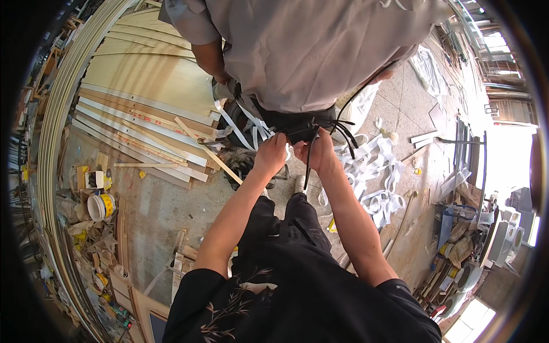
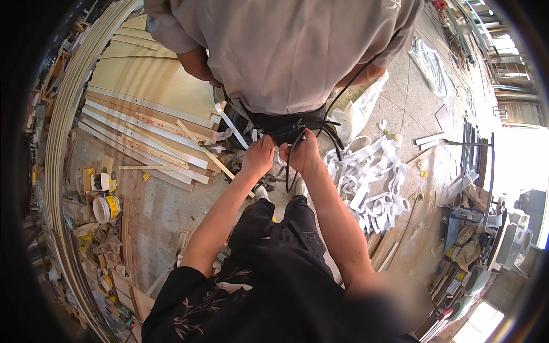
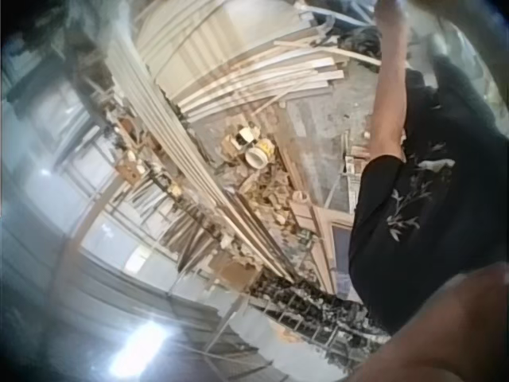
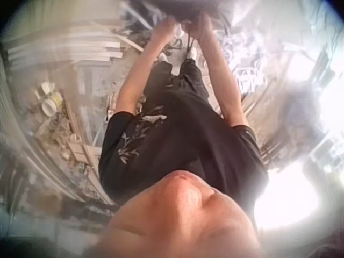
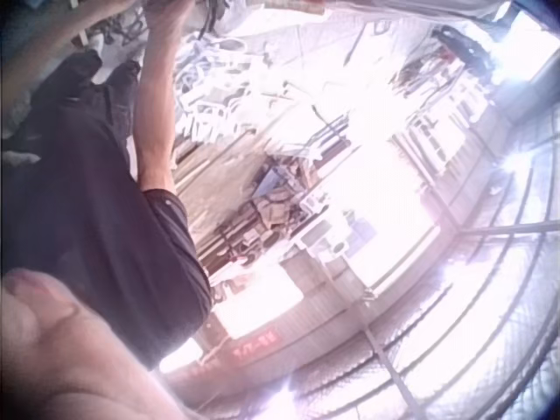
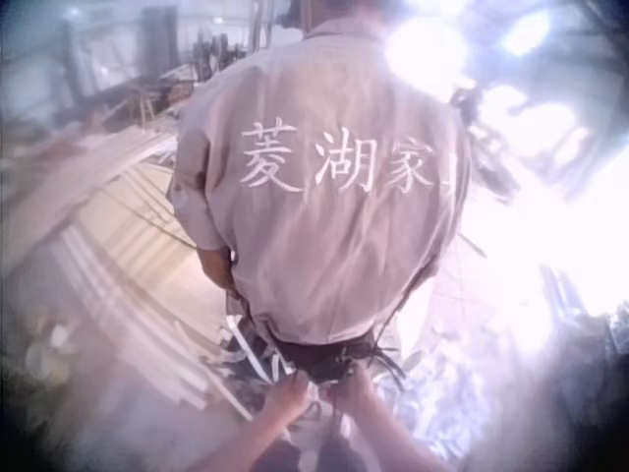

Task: The person uses a cordless drill to fasten screws into a large wooden panel, securing a trim piece along its edge. They briefly interact with another person to handle a small black device before resuming drilling.

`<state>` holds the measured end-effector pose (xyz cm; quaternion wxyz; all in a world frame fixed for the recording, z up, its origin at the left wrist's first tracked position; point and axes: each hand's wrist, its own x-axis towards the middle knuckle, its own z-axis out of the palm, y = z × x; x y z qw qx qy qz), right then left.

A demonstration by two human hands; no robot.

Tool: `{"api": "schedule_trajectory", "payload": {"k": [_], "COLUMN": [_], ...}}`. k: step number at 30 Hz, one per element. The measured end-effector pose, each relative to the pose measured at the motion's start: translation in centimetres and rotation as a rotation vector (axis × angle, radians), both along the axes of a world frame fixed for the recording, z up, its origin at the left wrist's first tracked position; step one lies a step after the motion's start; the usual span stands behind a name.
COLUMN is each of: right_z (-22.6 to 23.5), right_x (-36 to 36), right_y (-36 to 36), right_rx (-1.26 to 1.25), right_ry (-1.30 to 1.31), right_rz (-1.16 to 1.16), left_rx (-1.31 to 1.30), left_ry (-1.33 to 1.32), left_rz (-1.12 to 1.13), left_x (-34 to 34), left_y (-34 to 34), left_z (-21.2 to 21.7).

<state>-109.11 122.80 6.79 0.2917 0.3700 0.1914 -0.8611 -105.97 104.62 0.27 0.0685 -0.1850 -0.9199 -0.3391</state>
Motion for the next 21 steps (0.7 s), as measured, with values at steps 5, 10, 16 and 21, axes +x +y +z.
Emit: {"api": "schedule_trajectory", "payload": {"k": [5, 10, 16, 21], "right_z": [-0.1, -2.9, -1.6, 1.2], "right_x": [-3.3, -7.2, -11.4, -14.8], "right_y": [-1.5, -3.7, -8.7, -8.0], "right_rx": [0.108, 0.422, 0.894, 1.193], "right_ry": [-0.005, -0.004, 0.142, 0.390], "right_rz": [0.140, 0.384, 0.679, 1.008], "left_rx": [0.107, 0.129, 0.157, 0.242], "left_ry": [0.109, 0.229, 0.240, 0.041], "left_rz": [-0.032, 0.050, 0.147, 0.150], "left_x": [-0.9, -2.4, -7.1, -9.4], "left_y": [-1.5, -3.4, -8.4, -10.5], "left_z": [0.0, 0.9, 3.2, 4.7]}}
